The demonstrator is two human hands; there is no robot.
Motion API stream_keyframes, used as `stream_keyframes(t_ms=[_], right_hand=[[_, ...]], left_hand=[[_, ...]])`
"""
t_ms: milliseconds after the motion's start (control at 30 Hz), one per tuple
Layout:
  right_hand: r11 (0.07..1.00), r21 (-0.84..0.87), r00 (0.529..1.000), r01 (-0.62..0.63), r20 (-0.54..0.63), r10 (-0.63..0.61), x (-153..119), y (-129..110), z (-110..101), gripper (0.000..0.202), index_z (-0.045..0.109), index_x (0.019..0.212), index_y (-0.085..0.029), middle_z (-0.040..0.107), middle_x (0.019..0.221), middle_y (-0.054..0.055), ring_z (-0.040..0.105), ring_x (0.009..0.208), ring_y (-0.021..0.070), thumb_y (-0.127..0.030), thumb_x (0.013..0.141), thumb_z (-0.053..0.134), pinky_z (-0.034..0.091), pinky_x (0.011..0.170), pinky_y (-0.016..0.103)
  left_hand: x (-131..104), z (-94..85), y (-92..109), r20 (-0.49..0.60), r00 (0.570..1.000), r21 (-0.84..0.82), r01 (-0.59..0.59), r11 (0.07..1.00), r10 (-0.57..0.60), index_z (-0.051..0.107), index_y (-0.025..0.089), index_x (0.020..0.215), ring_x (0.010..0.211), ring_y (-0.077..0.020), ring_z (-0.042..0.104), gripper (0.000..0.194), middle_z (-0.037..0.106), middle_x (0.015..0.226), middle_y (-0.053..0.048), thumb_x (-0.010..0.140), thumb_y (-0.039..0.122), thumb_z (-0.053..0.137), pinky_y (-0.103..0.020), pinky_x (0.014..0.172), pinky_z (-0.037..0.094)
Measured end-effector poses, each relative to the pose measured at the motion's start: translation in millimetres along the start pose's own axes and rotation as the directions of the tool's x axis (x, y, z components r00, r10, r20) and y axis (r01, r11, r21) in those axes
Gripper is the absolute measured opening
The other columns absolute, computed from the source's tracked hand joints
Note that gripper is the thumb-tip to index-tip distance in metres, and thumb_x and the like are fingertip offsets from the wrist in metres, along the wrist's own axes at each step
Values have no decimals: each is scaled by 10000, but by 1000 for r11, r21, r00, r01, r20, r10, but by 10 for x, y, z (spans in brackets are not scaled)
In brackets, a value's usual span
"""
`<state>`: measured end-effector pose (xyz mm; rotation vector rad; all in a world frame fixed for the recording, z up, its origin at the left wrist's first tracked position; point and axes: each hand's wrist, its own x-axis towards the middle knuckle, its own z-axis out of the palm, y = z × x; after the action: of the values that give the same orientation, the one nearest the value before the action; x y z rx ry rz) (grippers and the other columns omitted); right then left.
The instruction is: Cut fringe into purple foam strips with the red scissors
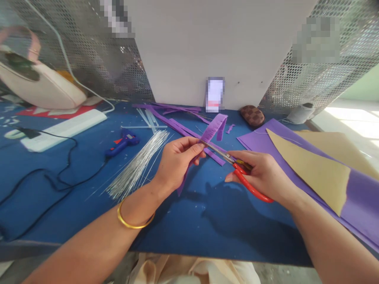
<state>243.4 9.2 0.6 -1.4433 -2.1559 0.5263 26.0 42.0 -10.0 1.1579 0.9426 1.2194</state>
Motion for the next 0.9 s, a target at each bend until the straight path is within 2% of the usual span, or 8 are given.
stream_keyframes(t_ms=[400, 667, 900], right_hand=[[1000, 19, 1000, 8, 8, -8, -4, 4, -36, 470, 709, 1089, -199, 698, 798, 29, 576, 603, 152, -514, 741, 730, 453, 552, 230], [997, 68, 998, -31, 56, 27, -1, -1, -63, 409, 721, 979, -188, 613, 648, -14, 490, 536, 121, -514, 731, 735, 404, 483, 212], [998, 58, 1000, -16, -17, 17, -13, 39, -40, 518, 681, 1174, -230, 694, 822, 10, 585, 625, 144, -473, 724, 763, 458, 569, 227]], left_hand=[[4, 0, 0, 28, 999, -61, 38, 997, -36, 694, 175, 722, 495, -73, 492, 110, 629, 610, 11, 745, 274, 738, -206, 489, 382], [9, -4, 12, 60, 995, -99, 86, 991, -81, 699, 166, 717, 494, -64, 494, 98, 619, 593, 13, 747, 251, 738, -192, 480, 375], [15, 2, -7, 12, 998, -110, 61, 992, -60, 705, 165, 767, 529, -82, 531, 124, 660, 633, 0, 738, 277, 751, -201, 513, 406]])
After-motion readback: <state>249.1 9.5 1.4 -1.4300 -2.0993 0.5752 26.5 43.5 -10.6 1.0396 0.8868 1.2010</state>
